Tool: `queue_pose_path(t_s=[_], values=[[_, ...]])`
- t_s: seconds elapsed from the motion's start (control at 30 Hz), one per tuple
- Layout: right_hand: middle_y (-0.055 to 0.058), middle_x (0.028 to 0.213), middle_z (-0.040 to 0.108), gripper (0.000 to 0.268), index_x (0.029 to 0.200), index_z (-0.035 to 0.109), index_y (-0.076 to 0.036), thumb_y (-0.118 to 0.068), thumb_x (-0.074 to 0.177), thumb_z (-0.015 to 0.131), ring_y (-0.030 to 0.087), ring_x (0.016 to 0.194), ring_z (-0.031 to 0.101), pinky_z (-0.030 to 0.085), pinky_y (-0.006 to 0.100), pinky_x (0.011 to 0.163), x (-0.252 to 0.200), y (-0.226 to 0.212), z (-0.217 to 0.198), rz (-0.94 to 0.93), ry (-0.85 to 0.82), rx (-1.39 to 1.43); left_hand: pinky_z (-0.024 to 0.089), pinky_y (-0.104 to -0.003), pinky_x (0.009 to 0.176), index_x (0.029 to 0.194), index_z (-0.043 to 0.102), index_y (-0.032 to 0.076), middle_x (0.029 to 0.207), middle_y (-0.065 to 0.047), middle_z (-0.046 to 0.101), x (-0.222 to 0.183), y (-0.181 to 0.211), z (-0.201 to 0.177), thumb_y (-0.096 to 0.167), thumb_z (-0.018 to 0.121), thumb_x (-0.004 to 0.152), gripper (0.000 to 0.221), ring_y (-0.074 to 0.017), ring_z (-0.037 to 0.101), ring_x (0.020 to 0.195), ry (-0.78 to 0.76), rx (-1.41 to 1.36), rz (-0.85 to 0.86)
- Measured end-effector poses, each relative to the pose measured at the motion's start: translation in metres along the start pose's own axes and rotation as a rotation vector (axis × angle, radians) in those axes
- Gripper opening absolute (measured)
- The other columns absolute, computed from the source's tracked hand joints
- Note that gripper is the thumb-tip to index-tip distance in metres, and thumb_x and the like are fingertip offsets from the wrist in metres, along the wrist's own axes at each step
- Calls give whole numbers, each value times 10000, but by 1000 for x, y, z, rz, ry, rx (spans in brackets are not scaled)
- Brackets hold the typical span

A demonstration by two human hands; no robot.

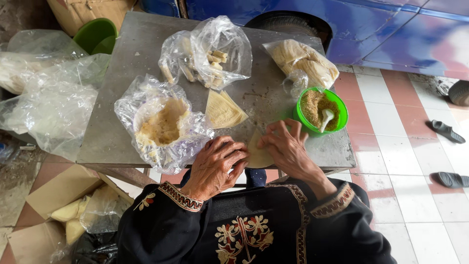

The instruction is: The person prepares pastries by taking a circular piece of dough, adding a spoonful of granulated filling from a bowl, and folding the dough into a triangular shape by hand.

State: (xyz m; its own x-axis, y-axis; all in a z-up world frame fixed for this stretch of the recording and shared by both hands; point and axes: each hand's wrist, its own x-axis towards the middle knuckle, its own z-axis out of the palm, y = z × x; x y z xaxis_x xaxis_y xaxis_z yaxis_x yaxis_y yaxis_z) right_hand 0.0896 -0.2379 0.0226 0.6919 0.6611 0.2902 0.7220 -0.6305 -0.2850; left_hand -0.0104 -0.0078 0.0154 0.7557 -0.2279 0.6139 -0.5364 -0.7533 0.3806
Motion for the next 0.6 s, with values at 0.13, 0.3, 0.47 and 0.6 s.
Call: queue_pose_path(t_s=[0.13, 0.3, 0.47, 0.6], values=[[-1, 1284, 531, 189, 1013, 731, -189, -135, 845, 665, 322, 1315, 335, 243, 582, 1031, 7, -10, 1, -10, 85, -146, 491, -411, 950, 1045, 746, 148, 1151, 38, 679, 1, 0, 0, 210, 745, 876, 180, -224, 585, 1145, -22, 13, 8], [32, 1269, 549, 423, 1119, 753, -195, -107, 710, 694, 340, 1288, 331, 237, 587, 1005, -33, -38, -22, -159, 176, -328, 487, -411, 969, 1058, 728, 145, 1184, 53, 681, 0, -2, 2, 228, 743, 889, 190, -216, 586, 1170, -30, -10, -19], [-49, 1208, 638, 272, 1047, 750, -239, -90, 819, 751, 265, 1272, 472, 251, 528, 1076, -63, -12, -58, 66, 409, -383, 448, -460, 972, 1088, 728, 133, 1183, 24, 675, 1, -6, 5, 344, 775, 824, 342, -255, 563, 1160, -33, 8, 34], [10, 1150, 648, 417, 1172, 772, -220, -340, 779, 844, 274, 1146, 466, 273, 511, 985, -55, 25, -78, 276, 390, -363, 441, -464, 956, 1093, 736, 128, 1185, 19, 678, 0, -6, 3, 353, 797, 785, 387, -256, 565, 1152, -99, 37, 26]])
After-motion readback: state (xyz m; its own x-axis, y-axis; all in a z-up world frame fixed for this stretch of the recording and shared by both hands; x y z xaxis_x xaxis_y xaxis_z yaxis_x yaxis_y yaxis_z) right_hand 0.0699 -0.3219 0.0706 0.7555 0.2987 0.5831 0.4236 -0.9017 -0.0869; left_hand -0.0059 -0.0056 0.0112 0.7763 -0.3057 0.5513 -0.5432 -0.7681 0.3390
